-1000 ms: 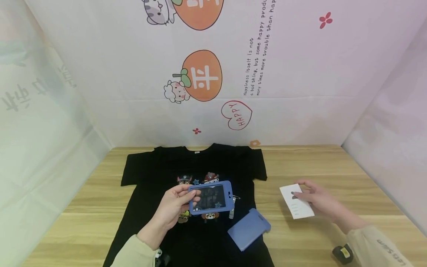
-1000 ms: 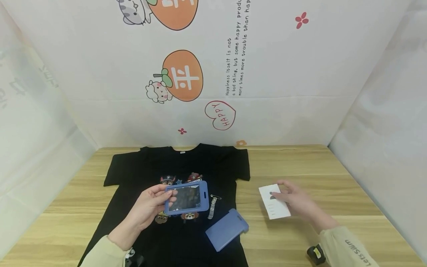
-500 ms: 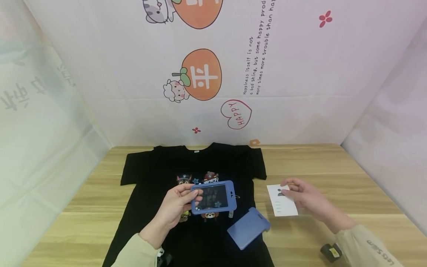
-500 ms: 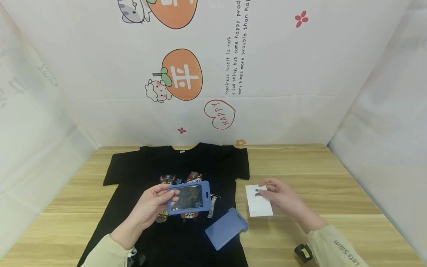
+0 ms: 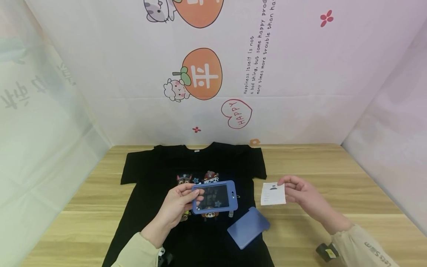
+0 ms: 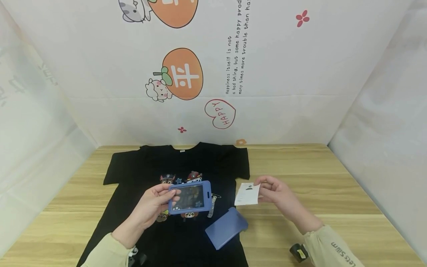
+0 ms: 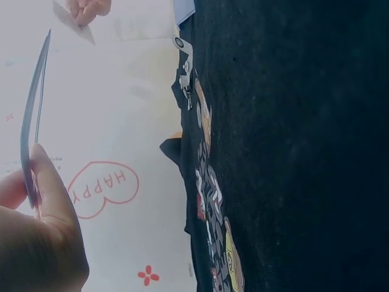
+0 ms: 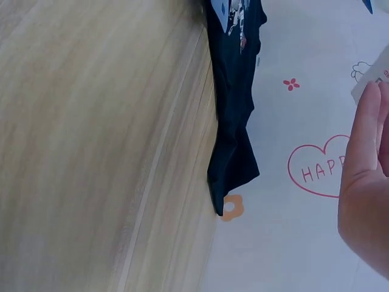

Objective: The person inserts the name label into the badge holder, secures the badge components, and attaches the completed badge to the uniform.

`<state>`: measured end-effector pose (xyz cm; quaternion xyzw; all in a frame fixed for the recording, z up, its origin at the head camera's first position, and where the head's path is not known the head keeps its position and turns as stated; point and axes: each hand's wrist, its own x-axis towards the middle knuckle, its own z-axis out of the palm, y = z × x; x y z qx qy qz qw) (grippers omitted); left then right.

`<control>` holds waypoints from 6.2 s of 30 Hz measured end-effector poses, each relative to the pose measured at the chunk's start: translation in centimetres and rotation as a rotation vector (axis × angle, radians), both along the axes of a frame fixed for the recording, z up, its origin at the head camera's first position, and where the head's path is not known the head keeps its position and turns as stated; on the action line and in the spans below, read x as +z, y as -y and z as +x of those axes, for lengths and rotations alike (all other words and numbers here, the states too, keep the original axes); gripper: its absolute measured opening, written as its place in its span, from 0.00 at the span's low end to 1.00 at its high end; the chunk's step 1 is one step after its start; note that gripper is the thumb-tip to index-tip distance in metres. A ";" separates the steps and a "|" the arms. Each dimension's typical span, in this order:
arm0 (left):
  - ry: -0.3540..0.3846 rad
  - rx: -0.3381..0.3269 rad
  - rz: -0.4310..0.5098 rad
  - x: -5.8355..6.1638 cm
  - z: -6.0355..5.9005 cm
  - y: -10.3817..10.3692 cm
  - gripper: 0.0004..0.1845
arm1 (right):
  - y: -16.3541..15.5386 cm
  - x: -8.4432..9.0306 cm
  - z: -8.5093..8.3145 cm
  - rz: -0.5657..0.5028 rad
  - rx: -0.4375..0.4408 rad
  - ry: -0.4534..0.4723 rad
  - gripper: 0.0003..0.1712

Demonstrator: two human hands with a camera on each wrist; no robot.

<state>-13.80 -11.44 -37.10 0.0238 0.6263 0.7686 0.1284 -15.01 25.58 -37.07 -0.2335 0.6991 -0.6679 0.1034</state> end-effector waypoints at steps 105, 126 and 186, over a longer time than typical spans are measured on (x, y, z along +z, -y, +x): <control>0.000 0.008 0.000 -0.6 -1.0 -4.4 0.15 | 10.6 2.2 -0.1 0.415 -0.476 -0.260 0.15; -0.004 0.024 -0.009 -0.5 -0.4 -4.6 0.18 | 12.2 1.0 0.4 0.408 -0.466 -0.384 0.15; -0.005 0.064 -0.124 -0.7 -0.5 -3.8 0.16 | 10.0 1.1 -0.3 0.275 -0.299 0.072 0.20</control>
